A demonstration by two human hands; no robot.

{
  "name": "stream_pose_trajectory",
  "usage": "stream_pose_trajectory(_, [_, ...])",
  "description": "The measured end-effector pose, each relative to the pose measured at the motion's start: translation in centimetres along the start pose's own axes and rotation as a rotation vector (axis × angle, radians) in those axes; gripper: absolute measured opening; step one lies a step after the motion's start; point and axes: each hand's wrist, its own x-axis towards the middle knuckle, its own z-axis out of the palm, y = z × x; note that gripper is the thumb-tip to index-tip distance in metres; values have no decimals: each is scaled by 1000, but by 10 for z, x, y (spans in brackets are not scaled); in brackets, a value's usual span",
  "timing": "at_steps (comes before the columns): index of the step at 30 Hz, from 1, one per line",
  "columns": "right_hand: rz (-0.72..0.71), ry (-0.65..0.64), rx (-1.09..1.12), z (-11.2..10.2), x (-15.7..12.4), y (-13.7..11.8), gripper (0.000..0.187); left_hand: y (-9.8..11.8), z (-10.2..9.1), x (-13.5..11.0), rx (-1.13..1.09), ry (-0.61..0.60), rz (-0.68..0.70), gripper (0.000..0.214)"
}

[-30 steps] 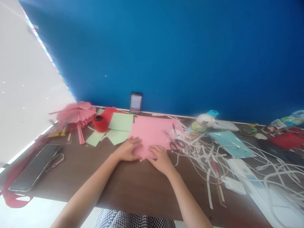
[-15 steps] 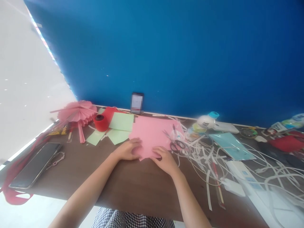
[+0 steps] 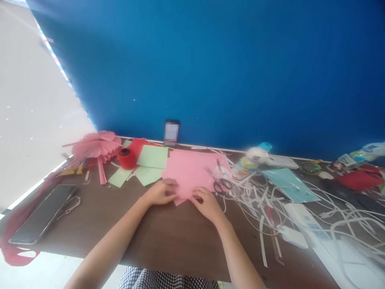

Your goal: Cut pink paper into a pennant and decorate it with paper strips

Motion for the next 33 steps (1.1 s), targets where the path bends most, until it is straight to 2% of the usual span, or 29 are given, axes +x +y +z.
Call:
stream_pose_trajectory(5, [-19,-4,-60,0,-1,-1,13,-2,5,2,18,21,36,15])
stream_pose_trajectory(9, [-16,16,-107,2,0,0,15,-9,6,5,84,132,23,23])
stream_pose_trajectory(13, [-9,18,-132,3,1,0,14,-21,1,4,270,339,-159,26])
stream_pose_trajectory(16, [-1,36,-139,4,1,1,15,-30,-2,1,396,432,-321,23])
stream_pose_trajectory(21, [4,55,-137,6,1,4,17,-37,-2,-3,435,413,-529,26])
stream_pose_trajectory(24, [4,55,-120,6,1,5,17,-37,-2,-1,405,408,-563,33])
stream_pose_trajectory(26, [5,57,-110,6,1,5,18,-34,-4,2,379,499,-512,35])
stream_pose_trajectory(30, [12,63,-112,7,1,6,18,-27,-23,4,257,838,-354,36])
stream_pose_trajectory(31, [13,64,-112,7,1,6,18,-27,-31,1,237,922,-356,37])
stream_pose_trajectory(33, [12,61,-113,8,1,7,18,-31,-52,-10,237,1124,-452,42])
